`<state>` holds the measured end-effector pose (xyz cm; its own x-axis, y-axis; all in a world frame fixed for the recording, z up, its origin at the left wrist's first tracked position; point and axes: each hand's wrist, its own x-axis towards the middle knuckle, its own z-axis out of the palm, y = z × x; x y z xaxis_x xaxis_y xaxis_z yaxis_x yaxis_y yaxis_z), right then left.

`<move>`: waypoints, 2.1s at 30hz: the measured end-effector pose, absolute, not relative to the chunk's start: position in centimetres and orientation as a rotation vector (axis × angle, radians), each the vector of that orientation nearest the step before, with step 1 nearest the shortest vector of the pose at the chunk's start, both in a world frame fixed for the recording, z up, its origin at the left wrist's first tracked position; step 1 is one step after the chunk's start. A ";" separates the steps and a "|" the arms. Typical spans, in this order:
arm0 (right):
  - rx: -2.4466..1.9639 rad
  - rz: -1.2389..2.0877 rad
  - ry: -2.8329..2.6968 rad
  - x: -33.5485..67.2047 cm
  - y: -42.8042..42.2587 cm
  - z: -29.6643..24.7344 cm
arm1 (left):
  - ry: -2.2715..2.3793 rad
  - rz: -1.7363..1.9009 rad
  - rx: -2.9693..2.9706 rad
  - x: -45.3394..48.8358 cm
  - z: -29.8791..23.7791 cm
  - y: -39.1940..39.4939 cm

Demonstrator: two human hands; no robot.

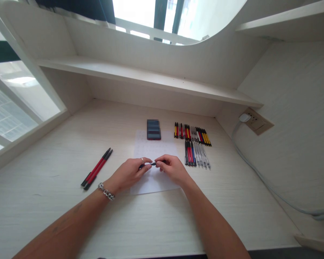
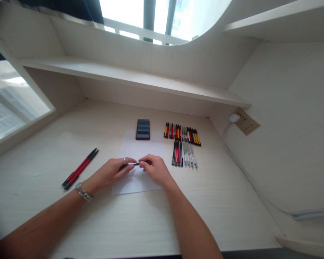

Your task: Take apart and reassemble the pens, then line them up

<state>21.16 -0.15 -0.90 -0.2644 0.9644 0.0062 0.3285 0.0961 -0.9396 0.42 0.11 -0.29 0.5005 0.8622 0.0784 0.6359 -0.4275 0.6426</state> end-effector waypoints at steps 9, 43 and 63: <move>-1.286 1.072 -1.674 21.6 -0.1 -0.5 | 1.211 0.560 2.178 0.2 -0.3 0.2; -1.594 0.368 -1.866 21.2 3.8 -4.0 | 1.318 0.530 2.238 -0.3 -0.2 0.9; -1.369 0.549 -1.986 22.1 1.3 -1.4 | 1.372 0.495 2.263 -0.1 -0.2 0.8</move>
